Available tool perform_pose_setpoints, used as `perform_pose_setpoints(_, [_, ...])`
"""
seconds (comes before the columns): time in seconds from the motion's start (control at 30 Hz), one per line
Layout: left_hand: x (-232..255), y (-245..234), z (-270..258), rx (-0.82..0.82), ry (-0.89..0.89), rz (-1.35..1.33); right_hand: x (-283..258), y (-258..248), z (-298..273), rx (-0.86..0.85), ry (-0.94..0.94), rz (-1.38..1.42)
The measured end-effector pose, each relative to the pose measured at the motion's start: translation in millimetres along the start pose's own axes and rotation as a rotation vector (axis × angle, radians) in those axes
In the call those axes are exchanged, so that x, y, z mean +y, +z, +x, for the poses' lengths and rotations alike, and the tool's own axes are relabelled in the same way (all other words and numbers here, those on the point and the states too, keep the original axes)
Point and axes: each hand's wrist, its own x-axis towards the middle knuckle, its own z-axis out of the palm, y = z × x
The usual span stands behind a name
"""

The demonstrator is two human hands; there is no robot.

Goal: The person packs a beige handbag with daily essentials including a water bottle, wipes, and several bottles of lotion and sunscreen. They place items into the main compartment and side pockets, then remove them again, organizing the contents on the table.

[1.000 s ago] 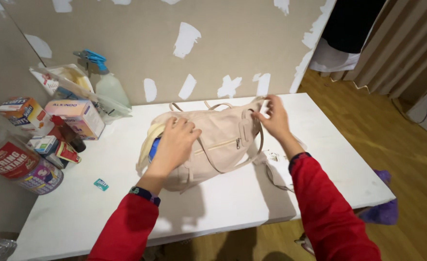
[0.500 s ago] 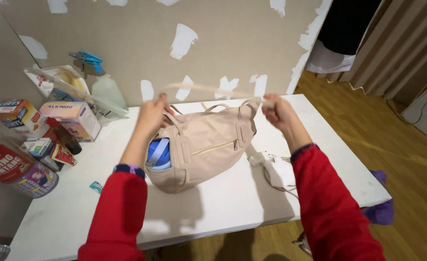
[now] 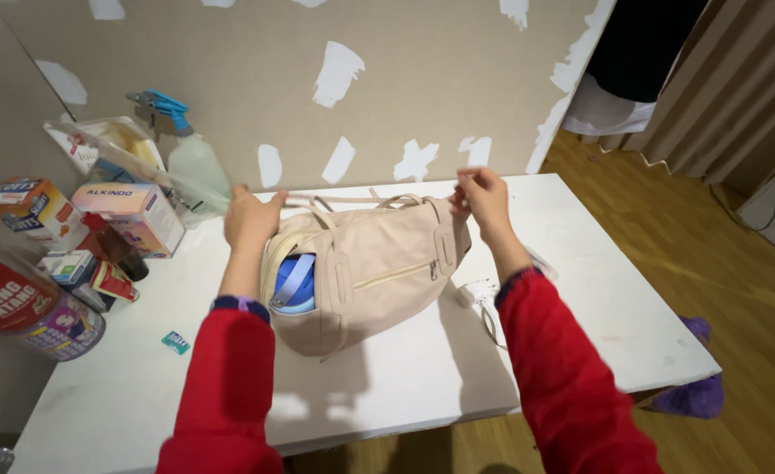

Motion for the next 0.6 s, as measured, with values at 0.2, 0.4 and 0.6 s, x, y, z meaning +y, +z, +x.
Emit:
perform_pose_setpoints(0.2, [67, 19, -120, -0.080, 0.401, -0.308, 73, -39, -61, 0.112, 0.178, -0.165])
perform_pose_setpoints(0.4, [96, 88, -212, -0.271, 0.494, -0.098, 88, -25, -113, 0.018, 0.203, -0.195])
perform_pose_setpoints(0.6, [72, 168, -218, -0.008, 0.616, 0.121, 94, -15, -111, 0.060, 0.081, -0.294])
